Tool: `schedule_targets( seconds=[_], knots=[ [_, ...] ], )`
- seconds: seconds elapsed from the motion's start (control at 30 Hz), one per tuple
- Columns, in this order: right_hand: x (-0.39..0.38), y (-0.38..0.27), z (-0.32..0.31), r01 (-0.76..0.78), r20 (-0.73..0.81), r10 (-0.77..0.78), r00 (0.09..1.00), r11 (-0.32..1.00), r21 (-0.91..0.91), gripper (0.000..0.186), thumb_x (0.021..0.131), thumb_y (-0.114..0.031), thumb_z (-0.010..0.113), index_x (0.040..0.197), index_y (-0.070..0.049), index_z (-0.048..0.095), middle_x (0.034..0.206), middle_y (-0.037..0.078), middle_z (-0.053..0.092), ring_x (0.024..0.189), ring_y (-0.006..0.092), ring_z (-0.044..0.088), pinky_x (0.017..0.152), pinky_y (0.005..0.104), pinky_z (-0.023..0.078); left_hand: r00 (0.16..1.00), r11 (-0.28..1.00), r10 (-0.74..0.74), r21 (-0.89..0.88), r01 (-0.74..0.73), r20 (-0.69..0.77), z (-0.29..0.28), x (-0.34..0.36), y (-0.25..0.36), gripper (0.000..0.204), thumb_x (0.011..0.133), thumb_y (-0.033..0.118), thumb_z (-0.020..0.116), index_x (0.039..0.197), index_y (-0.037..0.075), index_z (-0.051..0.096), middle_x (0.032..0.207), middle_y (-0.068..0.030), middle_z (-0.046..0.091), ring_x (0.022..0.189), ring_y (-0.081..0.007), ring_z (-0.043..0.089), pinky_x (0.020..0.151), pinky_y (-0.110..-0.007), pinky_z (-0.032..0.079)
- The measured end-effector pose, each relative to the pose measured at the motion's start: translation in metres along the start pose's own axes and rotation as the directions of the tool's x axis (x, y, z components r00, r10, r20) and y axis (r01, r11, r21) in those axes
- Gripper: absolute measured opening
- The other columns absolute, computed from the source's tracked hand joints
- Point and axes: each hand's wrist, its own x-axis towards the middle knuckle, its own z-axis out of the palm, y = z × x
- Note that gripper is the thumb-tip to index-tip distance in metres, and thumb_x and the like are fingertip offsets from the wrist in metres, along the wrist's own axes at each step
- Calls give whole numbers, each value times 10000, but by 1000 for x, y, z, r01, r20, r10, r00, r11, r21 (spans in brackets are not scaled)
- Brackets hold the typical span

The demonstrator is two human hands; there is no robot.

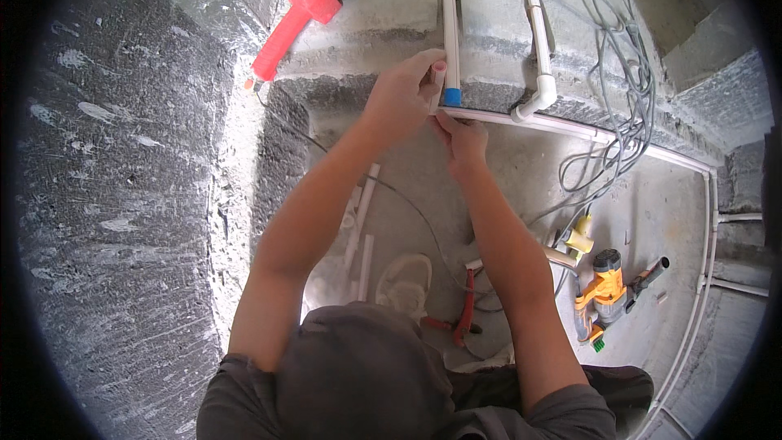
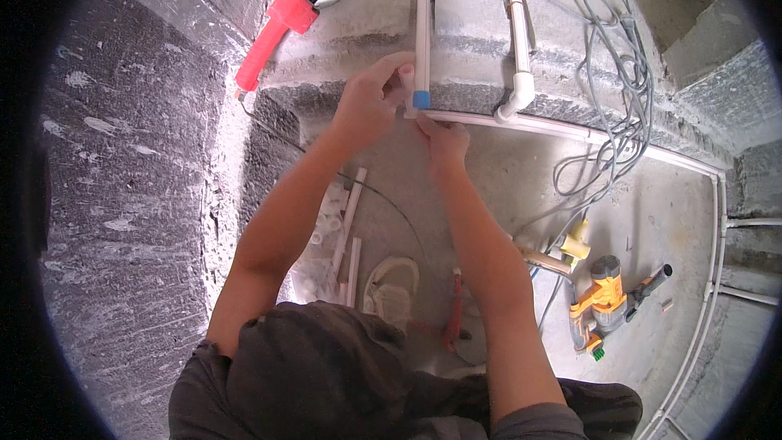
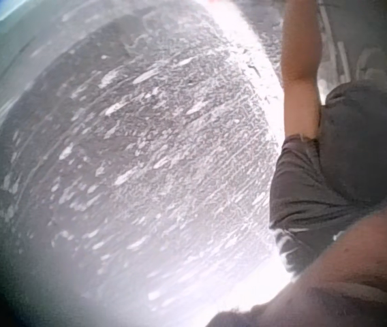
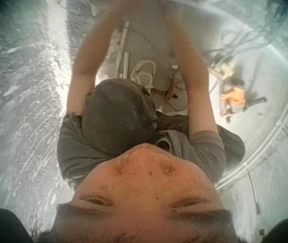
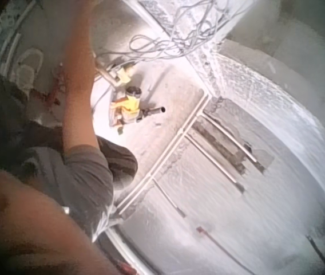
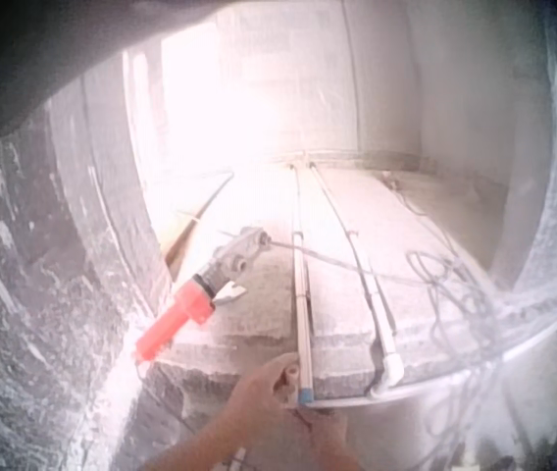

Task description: The person measures and cuts white PVC pipes using a pipe cutter and a pipe bending tool. They then fit the cut pieces into a junction and secure them against the wall.

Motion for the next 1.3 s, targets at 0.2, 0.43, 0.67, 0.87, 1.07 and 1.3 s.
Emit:
schedule_targets(
  seconds=[0.2, 0.43, 0.67, 0.87, 1.07, 1.3],
  knots=[
    [-2, -2, 1, -9, 10, 9, 1000, 1000, 2, 305, 947, 73, 697, 1242, 77, 619, 1229, 151, 679, 1098, 267, 703, 979, 364, 639, 995, 995, 101, 6, -101, -13, -1, 1, -6, 438, 870, -80, 636, 1285, 56, 652, 1066, -155, 678, 953, -329, 688, 856, -391, 546],
    [4, 0, -2, 20, 7, -20, 1000, 1000, -22, 302, 947, 81, 696, 1238, 99, 615, 1255, 168, 676, 1104, 280, 707, 978, 376, 641, 994, 994, 105, 11, -105, -16, 2, 1, -9, 440, 844, -100, 661, 1258, 52, 658, 1074, -151, 666, 950, -323, 681, 842, -400, 540],
    [-1, -5, 3, -10, -26, 10, 1000, 1000, -18, 288, 944, 53, 721, 1214, 93, 629, 1205, 156, 692, 1065, 260, 718, 959, 356, 645, 995, 995, 102, 18, -102, -3, 1, 1, -7, 509, 845, -109, 666, 1324, 58, 635, 1093, -135, 669, 936, -318, 677, 845, -397, 543],
    [1, -2, 0, -18, -40, 18, 999, 1000, -10, 322, 896, 62, 757, 1203, 62, 659, 1156, 124, 704, 1010, 236, 724, 870, 322, 642, 998, 997, 68, 45, -68, 5, 1, 0, -5, 588, 826, -143, 666, 1371, 71, 619, 1136, -135, 672, 932, -303, 689, 850, -385, 551],
    [5, -2, 0, -7, -30, 5, 1000, 999, -48, 287, 925, 74, 727, 1201, 73, 648, 1187, 136, 695, 1035, 250, 719, 921, 343, 645, 996, 996, 85, 27, -85, -8, 5, 2, -8, 618, 821, -138, 675, 1395, 75, 601, 1141, -144, 671, 919, -308, 697, 833, -389, 561],
    [4, 0, 1, -1, -26, 0, 1000, 1000, -15, 321, 916, 79, 733, 1221, 84, 632, 1221, 145, 685, 1080, 265, 708, 963, 375, 641, 997, 996, 71, 62, -68, -41, 9, 1, -14, 689, 813, -107, 705, 1462, 46, 531, 1175, -177, 661, 987, -342, 692, 874, -416, 552]
  ],
)
